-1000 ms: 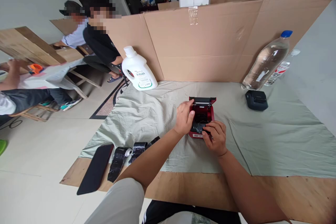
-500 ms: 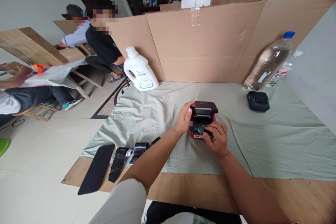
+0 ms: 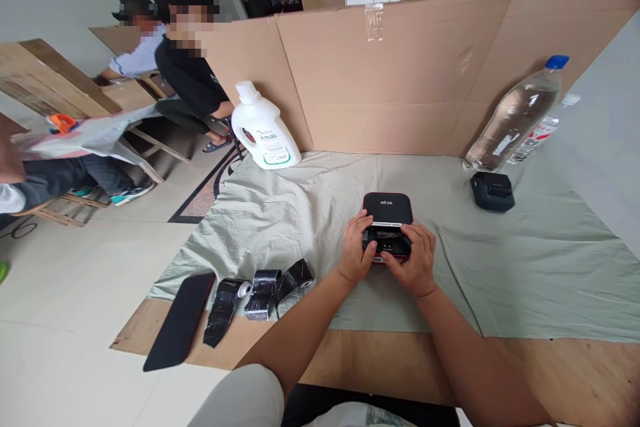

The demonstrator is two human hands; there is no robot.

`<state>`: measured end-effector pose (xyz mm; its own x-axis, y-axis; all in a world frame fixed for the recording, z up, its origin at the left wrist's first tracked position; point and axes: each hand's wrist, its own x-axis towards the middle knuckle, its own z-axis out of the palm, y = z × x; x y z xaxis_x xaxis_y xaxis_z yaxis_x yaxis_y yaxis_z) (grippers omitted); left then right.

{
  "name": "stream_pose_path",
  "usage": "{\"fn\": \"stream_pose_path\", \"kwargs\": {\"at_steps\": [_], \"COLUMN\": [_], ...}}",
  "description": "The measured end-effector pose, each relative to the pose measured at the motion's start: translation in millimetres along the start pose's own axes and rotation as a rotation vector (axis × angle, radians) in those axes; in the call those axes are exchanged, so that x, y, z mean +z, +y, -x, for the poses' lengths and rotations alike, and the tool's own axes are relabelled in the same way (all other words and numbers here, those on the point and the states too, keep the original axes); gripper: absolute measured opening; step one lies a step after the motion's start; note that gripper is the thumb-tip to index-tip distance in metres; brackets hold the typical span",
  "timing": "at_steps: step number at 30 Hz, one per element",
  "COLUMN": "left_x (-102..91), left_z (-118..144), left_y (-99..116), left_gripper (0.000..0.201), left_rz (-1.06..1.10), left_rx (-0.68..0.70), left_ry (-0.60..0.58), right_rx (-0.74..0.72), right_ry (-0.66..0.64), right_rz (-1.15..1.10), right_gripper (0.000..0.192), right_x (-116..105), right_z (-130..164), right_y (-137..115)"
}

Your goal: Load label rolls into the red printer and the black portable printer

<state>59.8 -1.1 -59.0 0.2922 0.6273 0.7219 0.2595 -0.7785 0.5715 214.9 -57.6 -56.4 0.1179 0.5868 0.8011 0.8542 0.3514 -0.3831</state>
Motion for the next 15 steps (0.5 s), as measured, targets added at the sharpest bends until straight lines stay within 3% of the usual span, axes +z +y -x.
{"fn": "stream_pose_path", "kwargs": {"at_steps": [8, 15], "left_x": [4.1, 8.2], "left_z": [3.1, 9.8], "left_y": [-4.3, -1.7], "left_gripper": [0.035, 0.043], "left_rz": [-0.093, 0.045], "left_rx": [0.036, -0.123], "left_ry": [0.066, 0.055], "right_rx": [0.086, 0.097], "right_ry": [-0.012, -0.033], "right_rz": [0.095, 0.052], "right_gripper": [0.054, 0.047], "right_x": [1.5, 1.7], "right_z": [-2.6, -1.7], "right_y": [-1.3, -3.1]}}
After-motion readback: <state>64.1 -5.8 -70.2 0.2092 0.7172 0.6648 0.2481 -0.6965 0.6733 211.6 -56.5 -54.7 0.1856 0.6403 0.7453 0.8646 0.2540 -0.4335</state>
